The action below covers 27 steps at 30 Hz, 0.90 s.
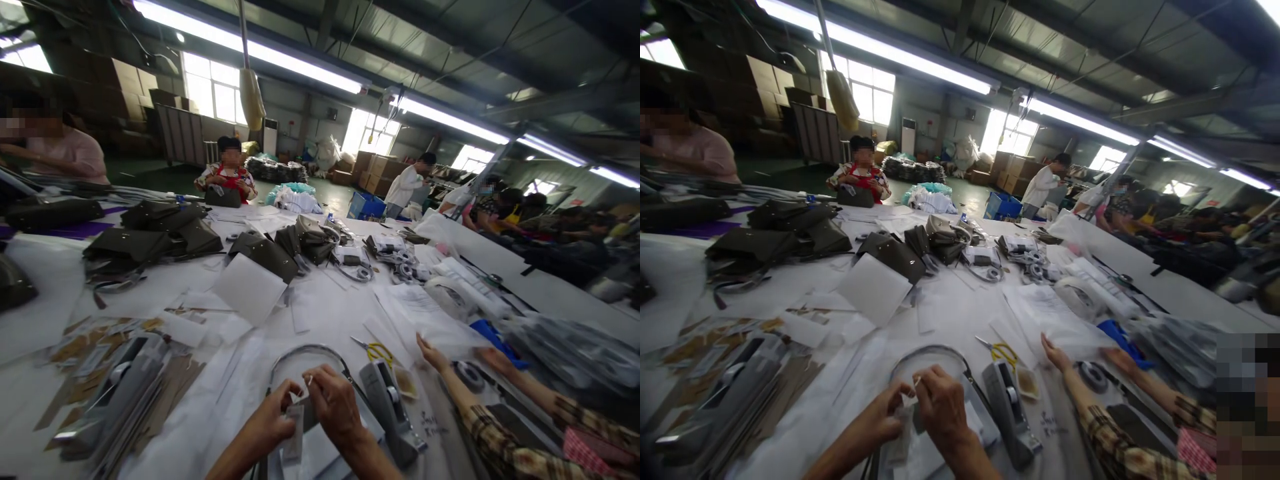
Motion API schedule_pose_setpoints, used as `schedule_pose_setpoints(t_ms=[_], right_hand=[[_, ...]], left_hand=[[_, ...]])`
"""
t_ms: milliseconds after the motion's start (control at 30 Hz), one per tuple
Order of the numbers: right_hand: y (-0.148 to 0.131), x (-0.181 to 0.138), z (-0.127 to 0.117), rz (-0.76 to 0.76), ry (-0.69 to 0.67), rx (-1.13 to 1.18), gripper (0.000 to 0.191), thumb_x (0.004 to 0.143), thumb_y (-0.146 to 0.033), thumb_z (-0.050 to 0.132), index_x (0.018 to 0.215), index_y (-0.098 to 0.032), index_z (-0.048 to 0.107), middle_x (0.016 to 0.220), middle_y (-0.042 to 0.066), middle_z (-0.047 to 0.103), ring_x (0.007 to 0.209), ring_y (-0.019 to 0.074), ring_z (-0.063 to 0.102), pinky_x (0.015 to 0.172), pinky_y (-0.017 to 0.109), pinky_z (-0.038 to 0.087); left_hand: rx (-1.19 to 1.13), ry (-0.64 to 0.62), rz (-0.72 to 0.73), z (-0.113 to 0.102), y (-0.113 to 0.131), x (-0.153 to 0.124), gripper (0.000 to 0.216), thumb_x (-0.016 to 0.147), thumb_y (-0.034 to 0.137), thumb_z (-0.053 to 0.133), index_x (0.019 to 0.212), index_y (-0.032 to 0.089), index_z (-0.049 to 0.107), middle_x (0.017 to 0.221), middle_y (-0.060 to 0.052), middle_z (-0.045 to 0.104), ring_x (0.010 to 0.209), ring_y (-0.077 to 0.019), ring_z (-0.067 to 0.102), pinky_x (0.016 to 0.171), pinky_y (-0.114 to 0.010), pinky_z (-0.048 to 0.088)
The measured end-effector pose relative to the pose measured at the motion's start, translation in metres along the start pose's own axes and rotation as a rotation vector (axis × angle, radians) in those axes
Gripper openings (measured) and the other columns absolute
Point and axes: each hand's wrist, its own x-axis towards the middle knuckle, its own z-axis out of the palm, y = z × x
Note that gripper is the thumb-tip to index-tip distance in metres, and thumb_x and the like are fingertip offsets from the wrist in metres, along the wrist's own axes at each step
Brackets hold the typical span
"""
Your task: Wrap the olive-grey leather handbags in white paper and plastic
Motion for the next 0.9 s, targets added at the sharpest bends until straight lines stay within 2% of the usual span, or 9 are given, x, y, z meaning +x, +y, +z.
schedule_pose_setpoints(t_ms=[100, 200, 300, 433, 567, 633, 733, 800, 900], right_hand=[[-0.001, 0.002, 0.005, 0.209, 0.009, 0.204, 0.036, 0.094, -0.045, 0.048, 0.076, -0.019, 0.065, 0.071, 0.002, 0.066, 0.064, 0.0142, 0.059, 0.064, 0.024, 0.046], [-0.003, -0.001, 0.014, 0.316, -0.074, 0.387, 0.036, 0.09, -0.049, 0.054, 0.072, -0.019, 0.065, 0.066, 0.0, 0.065, 0.058, 0.0129, 0.058, 0.058, 0.023, 0.044], [-0.004, -0.006, 0.022, 0.34, -0.091, 0.447, 0.036, 0.087, -0.05, 0.058, 0.072, -0.019, 0.067, 0.058, -0.002, 0.061, 0.052, 0.0115, 0.054, 0.052, 0.022, 0.041], [-0.005, -0.007, 0.021, 0.375, -0.083, 0.511, 0.03, 0.083, -0.046, 0.063, 0.073, -0.019, 0.069, 0.058, -0.001, 0.062, 0.051, 0.0122, 0.055, 0.052, 0.023, 0.042], [-0.002, -0.004, 0.016, 0.403, -0.077, 0.501, 0.021, 0.08, -0.039, 0.065, 0.076, -0.02, 0.073, 0.064, 0.0, 0.068, 0.056, 0.0141, 0.06, 0.054, 0.023, 0.044], [0.003, -0.004, 0.015, 0.4, -0.079, 0.472, 0.019, 0.08, -0.036, 0.064, 0.077, -0.02, 0.074, 0.064, 0.0, 0.068, 0.056, 0.0139, 0.06, 0.054, 0.023, 0.044], [0.01, -0.006, 0.017, 0.388, -0.088, 0.451, 0.019, 0.081, -0.035, 0.064, 0.078, -0.021, 0.076, 0.066, 0.001, 0.069, 0.057, 0.014, 0.06, 0.056, 0.024, 0.045], [0.012, -0.006, 0.018, 0.377, -0.1, 0.437, 0.021, 0.082, -0.036, 0.063, 0.076, -0.021, 0.076, 0.066, 0.0, 0.07, 0.058, 0.0141, 0.06, 0.057, 0.024, 0.045], [0.013, -0.006, 0.017, 0.344, -0.157, 0.383, 0.024, 0.084, -0.035, 0.061, 0.071, -0.021, 0.074, 0.063, 0.0, 0.068, 0.057, 0.0132, 0.059, 0.058, 0.023, 0.045]], left_hand=[[0.065, -0.006, 0.012, -0.003, 0.015, -0.01, 0.032, 0.061, 0.013, 0.055, 0.092, 0.02, 0.058, 0.087, 0.001, 0.062, 0.087, -0.0198, 0.056, 0.077, -0.028, 0.041], [-0.079, -0.006, 0.075, -0.006, 0.039, -0.016, 0.035, 0.068, 0.02, 0.063, 0.103, 0.02, 0.06, 0.105, -0.003, 0.066, 0.102, -0.0236, 0.058, 0.09, -0.031, 0.042], [-0.245, -0.023, 0.094, -0.008, 0.05, -0.014, 0.023, 0.079, 0.036, 0.065, 0.091, 0.017, 0.061, 0.09, -0.004, 0.069, 0.09, -0.0223, 0.062, 0.084, -0.032, 0.046], [-0.343, 0.013, 0.015, -0.005, 0.037, -0.008, 0.041, 0.079, 0.056, 0.068, 0.083, 0.016, 0.058, 0.073, -0.004, 0.07, 0.07, -0.0186, 0.063, 0.07, -0.029, 0.045], [-0.341, 0.052, -0.089, -0.005, 0.019, -0.006, 0.052, 0.073, 0.067, 0.067, 0.08, 0.018, 0.054, 0.072, -0.006, 0.072, 0.063, -0.0172, 0.063, 0.058, -0.025, 0.04], [-0.339, 0.05, -0.111, -0.007, 0.018, -0.007, 0.05, 0.075, 0.066, 0.066, 0.082, 0.018, 0.054, 0.074, -0.006, 0.073, 0.063, -0.017, 0.063, 0.057, -0.024, 0.039], [-0.296, 0.08, -0.103, -0.008, 0.022, -0.008, 0.036, 0.078, 0.053, 0.065, 0.082, 0.018, 0.057, 0.074, -0.006, 0.072, 0.065, -0.0177, 0.065, 0.058, -0.025, 0.041], [-0.244, 0.139, -0.103, -0.009, 0.026, -0.008, 0.024, 0.078, 0.042, 0.064, 0.078, 0.018, 0.058, 0.079, -0.005, 0.073, 0.068, -0.0188, 0.066, 0.061, -0.025, 0.044], [-0.175, 0.248, -0.083, -0.008, 0.03, -0.007, 0.012, 0.075, 0.029, 0.063, 0.072, 0.019, 0.06, 0.096, -0.006, 0.074, 0.07, -0.0182, 0.067, 0.067, -0.027, 0.048]])
